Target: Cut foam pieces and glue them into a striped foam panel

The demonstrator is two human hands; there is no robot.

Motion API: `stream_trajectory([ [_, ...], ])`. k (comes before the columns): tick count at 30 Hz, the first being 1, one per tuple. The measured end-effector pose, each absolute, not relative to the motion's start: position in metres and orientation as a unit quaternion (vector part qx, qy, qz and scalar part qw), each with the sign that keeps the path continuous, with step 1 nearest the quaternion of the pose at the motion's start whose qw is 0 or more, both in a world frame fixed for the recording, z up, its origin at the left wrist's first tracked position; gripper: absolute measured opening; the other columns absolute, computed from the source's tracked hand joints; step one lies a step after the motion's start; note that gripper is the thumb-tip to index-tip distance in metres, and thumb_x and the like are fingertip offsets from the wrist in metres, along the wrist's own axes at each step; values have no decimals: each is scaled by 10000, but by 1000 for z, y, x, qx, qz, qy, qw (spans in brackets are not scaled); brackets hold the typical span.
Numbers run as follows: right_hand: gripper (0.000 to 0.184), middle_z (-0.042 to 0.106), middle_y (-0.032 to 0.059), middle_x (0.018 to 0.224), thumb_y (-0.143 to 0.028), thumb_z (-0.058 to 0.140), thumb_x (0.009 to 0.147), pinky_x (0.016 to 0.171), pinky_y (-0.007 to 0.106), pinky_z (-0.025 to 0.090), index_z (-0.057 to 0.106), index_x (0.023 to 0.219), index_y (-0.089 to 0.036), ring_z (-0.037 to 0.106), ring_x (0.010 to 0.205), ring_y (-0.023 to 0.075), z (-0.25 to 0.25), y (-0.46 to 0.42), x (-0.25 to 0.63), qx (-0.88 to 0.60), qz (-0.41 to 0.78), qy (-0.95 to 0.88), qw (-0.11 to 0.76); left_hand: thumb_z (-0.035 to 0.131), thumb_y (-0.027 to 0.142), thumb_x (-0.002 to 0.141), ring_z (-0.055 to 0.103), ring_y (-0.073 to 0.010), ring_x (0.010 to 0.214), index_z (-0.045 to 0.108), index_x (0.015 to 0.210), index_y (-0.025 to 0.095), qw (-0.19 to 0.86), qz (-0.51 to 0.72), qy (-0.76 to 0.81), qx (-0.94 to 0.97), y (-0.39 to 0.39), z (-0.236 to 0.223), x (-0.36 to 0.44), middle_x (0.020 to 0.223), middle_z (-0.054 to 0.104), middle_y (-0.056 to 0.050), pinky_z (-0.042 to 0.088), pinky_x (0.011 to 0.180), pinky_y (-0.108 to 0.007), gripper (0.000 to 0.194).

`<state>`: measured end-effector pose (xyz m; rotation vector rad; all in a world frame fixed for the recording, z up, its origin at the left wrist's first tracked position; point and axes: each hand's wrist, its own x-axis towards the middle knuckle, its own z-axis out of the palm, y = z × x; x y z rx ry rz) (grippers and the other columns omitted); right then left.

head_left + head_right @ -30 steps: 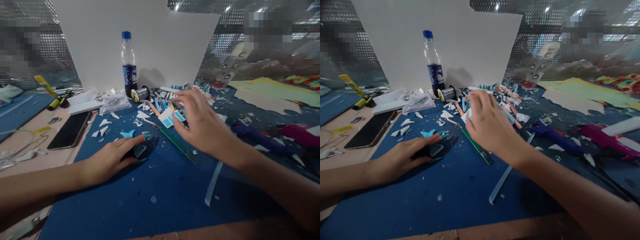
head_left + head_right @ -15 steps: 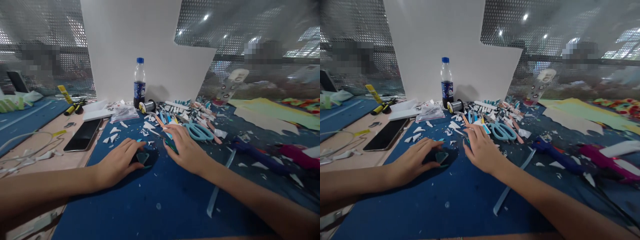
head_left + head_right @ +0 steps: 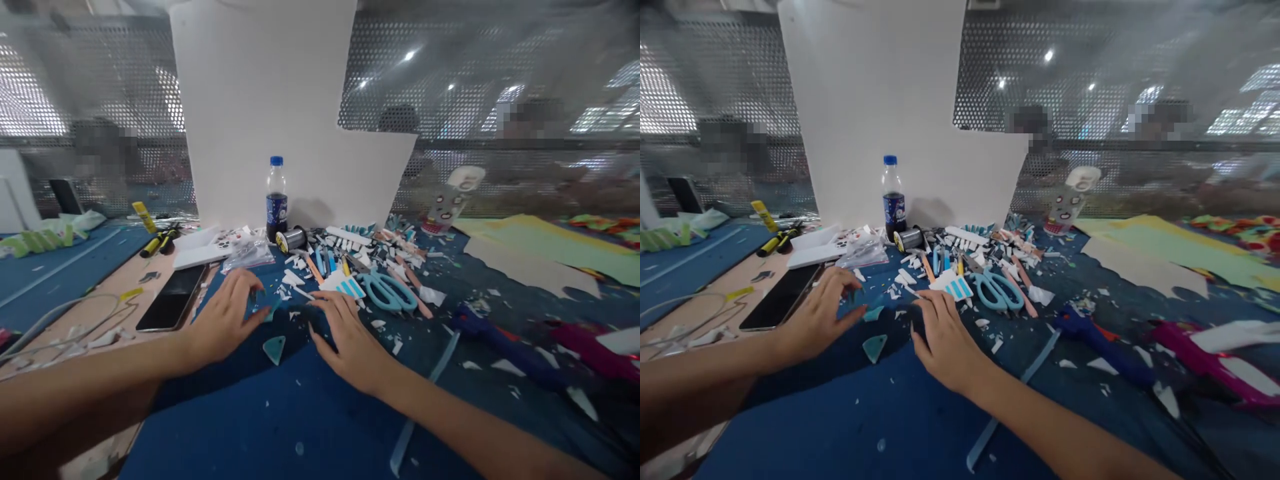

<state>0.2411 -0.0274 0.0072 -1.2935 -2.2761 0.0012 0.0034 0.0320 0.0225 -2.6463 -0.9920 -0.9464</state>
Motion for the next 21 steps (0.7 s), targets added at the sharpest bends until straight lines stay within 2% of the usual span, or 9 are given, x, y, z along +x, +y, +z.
stream_trajectory([
  [2, 299, 482, 174, 1224, -192, 443, 855, 978, 512, 421, 464, 1149, -140, 432, 1191, 286, 7, -28, 242, -479, 14, -839, 258, 444, 333, 921, 495, -195, 876, 435, 1021, 124, 102, -283, -356, -885, 58, 40, 14, 955, 512, -89, 464, 767, -341, 232],
  [4, 297, 487, 172, 1226, -206, 440, 863, 956, 496, 447, 471, 1152, -144, 436, 1188, 283, 7, -28, 243, -480, 25, -839, 256, 448, 366, 915, 494, -218, 887, 457, 934, 135, 151, -227, -397, -877, 89, 56, 29, 902, 531, -77, 453, 787, -369, 233],
  [6, 292, 498, 168, 1218, -211, 440, 867, 927, 488, 471, 476, 1151, -153, 448, 1175, 282, 8, -29, 243, -484, 33, -836, 257, 441, 334, 915, 501, -240, 866, 469, 928, 105, 169, -211, -407, -873, 117, 67, 46, 864, 540, -99, 446, 764, -382, 232],
  [12, 261, 517, 172, 1177, -195, 439, 852, 926, 518, 458, 495, 1102, -150, 463, 1140, 291, 9, -28, 243, -485, 37, -830, 273, 564, 380, 857, 434, -301, 1121, 505, 1094, 107, 213, -121, -286, -926, 151, 60, 76, 1178, 507, -165, 365, 895, -373, 366],
  [15, 244, 519, 173, 1171, -204, 432, 858, 920, 514, 460, 502, 1085, -147, 463, 1130, 288, 9, -27, 243, -488, 42, -831, 265, 525, 351, 884, 430, -325, 1114, 531, 1074, 88, 236, -99, -269, -928, 156, 48, 78, 1190, 504, -200, 345, 870, -390, 325],
  [21, 237, 519, 169, 1171, -189, 441, 859, 943, 482, 444, 524, 1071, -124, 439, 1141, 280, 10, -28, 242, -481, 50, -838, 252, 491, 249, 902, 436, -282, 1087, 585, 1030, 133, 249, -77, -227, -938, 171, 35, 82, 1181, 537, -167, 319, 828, -358, 197],
])
